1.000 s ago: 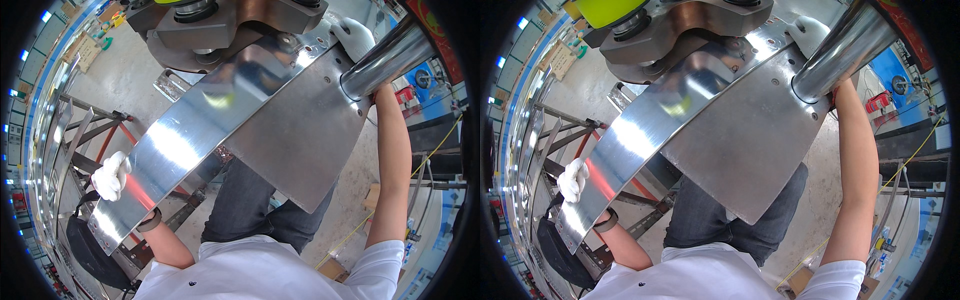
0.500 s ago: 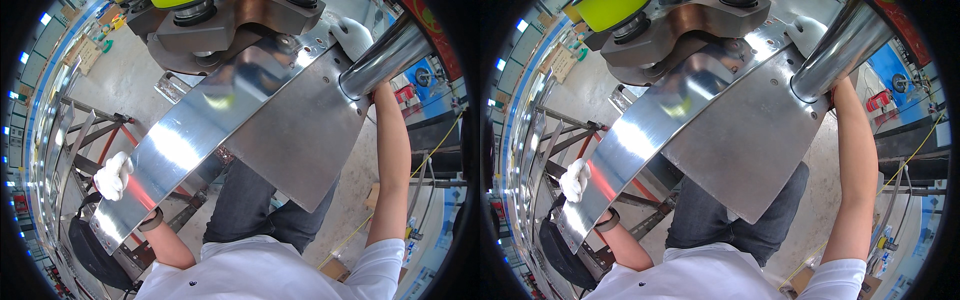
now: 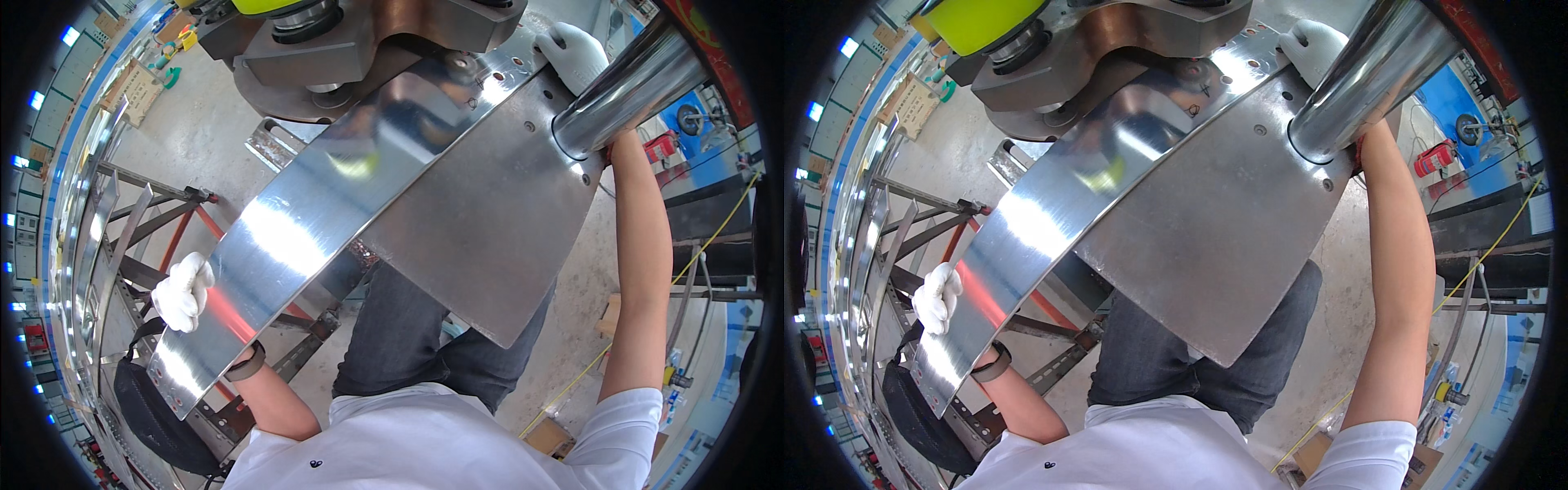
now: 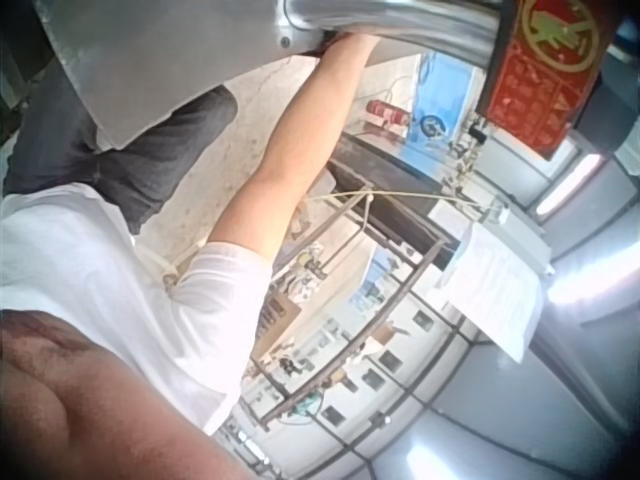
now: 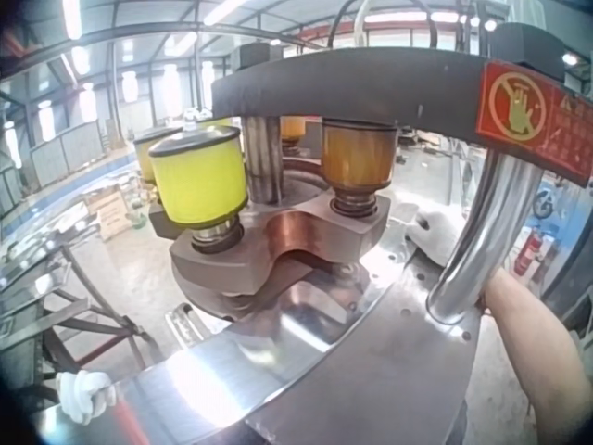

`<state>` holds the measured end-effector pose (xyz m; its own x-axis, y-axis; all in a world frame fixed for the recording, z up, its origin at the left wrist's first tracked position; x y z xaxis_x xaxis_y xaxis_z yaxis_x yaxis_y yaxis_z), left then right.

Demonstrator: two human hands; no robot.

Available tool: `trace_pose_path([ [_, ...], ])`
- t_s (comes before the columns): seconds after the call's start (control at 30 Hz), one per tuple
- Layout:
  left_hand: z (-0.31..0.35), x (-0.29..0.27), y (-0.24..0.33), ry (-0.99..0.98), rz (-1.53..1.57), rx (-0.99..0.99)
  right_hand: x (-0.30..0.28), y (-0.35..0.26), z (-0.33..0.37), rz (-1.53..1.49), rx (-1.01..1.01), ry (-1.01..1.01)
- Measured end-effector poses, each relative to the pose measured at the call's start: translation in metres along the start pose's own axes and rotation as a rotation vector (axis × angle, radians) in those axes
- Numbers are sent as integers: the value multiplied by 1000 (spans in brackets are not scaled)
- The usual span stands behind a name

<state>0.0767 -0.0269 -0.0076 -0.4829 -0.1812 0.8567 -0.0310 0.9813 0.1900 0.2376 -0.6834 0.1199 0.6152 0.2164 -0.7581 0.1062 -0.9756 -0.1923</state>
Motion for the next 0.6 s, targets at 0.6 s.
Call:
trace_pose_path([
  [0.6,-2,3,4,32,-97,12,1,4,0,32,-37,28],
])
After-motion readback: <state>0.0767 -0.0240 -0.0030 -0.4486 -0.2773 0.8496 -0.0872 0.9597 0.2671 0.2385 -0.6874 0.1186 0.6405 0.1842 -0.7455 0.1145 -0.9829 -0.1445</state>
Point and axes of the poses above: each hand's wrist, its own z-axis away from the middle knuckle, its own x-axis out of the palm, y = z × x, the point moved 3 cm from there along -z, towards the middle knuckle, and after that the axes turned 9 degrees about y, right-handed, at the moved point
